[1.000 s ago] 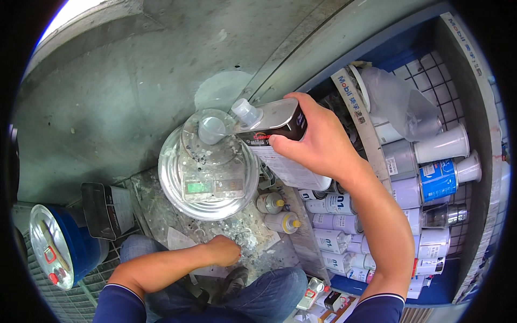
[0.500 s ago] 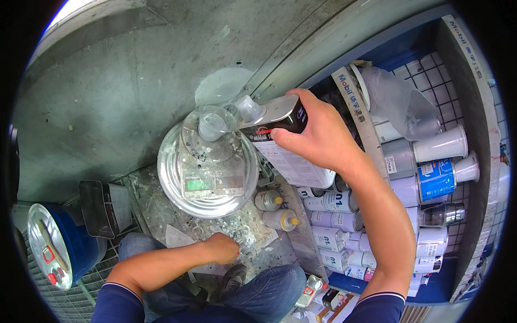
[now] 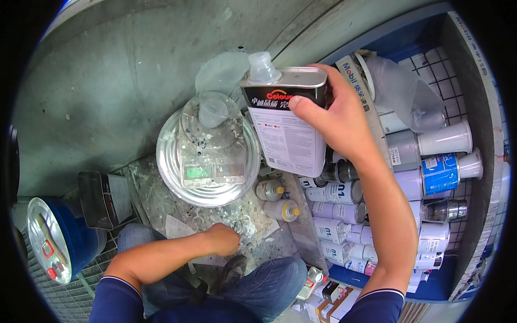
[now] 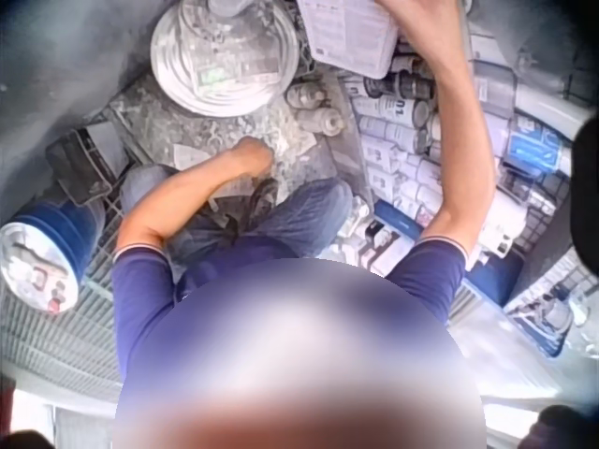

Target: The person prepares a paint mixture by stacking and labeling a clear plastic cup, then pouring liquids from a red-capped bottle and a silver can into it. They stir the mixture with a stick and handle a paint sprayer and other containers on the floor.

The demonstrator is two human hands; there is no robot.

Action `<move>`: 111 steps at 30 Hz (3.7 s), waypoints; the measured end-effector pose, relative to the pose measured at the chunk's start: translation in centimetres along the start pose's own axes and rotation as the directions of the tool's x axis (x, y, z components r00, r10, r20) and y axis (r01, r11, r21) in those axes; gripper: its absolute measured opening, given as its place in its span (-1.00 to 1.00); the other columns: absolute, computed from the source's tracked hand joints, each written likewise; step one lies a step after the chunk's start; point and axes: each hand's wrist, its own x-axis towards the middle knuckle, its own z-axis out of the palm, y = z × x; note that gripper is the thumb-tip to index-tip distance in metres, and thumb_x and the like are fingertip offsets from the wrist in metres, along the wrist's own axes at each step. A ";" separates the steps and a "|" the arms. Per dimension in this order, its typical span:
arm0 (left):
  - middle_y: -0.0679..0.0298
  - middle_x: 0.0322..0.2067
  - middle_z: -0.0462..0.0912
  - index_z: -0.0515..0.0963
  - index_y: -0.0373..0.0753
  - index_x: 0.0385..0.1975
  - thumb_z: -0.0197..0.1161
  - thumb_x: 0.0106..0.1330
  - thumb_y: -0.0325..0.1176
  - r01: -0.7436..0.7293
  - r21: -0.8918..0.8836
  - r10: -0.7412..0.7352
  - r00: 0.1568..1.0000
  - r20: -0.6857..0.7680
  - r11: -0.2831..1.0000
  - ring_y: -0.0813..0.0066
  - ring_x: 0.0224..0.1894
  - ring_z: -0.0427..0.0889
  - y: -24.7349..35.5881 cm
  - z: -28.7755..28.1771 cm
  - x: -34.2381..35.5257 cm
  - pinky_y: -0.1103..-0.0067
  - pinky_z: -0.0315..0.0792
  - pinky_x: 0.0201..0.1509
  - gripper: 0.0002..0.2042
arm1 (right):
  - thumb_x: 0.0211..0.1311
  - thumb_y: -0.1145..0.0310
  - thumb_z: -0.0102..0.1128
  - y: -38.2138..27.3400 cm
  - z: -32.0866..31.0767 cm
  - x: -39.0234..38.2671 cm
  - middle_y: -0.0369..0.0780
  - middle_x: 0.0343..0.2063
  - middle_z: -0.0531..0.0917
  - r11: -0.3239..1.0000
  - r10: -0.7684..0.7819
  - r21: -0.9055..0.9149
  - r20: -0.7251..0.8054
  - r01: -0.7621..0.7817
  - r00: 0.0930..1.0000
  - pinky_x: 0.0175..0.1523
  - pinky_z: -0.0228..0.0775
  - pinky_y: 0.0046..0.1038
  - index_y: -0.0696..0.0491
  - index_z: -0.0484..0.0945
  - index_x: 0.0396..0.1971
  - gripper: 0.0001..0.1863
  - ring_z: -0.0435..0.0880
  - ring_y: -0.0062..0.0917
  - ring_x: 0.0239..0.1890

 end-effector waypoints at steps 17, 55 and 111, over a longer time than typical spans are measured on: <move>-0.04 -0.30 0.77 0.74 -0.35 -0.36 0.10 0.33 -0.23 -0.008 -0.019 0.009 0.999 0.034 1.000 -0.03 -0.18 0.77 0.5 -0.9 -0.4 0.17 0.61 -0.08 -0.67 | 0.13 0.24 0.47 -0.3 -0.3 -0.4 -0.15 -0.06 0.68 0.999 0.011 0.041 0.022 -0.012 1.000 0.13 0.50 -0.42 0.26 0.46 0.19 -0.33 0.65 -0.50 -0.02; -0.01 -0.33 0.69 0.64 -0.34 -0.32 0.14 0.39 -0.14 -0.186 -0.150 0.139 0.951 -0.277 0.971 -0.05 -0.32 0.71 4.5 -3.6 -3.9 0.16 0.59 -0.21 -0.67 | 0.11 0.08 0.51 3.1 -2.4 -4.8 -0.12 0.09 0.64 0.962 -0.045 0.249 -0.270 0.114 0.962 0.27 0.41 -0.40 0.25 0.39 0.31 -0.14 0.61 -0.46 0.13; 0.02 -0.57 0.55 0.58 -0.38 -0.43 0.38 0.31 -0.35 0.428 -0.184 -0.459 0.868 -0.189 0.885 0.16 -0.53 0.62 13.1 -16.5 -7.7 0.34 0.42 -0.44 -0.79 | -0.21 0.22 0.60 13.5 10.1 -29.4 -0.05 -0.01 0.69 0.961 -0.215 0.138 -0.177 0.241 0.960 0.06 0.63 -0.18 0.12 0.45 0.19 -0.14 0.74 -0.09 -0.01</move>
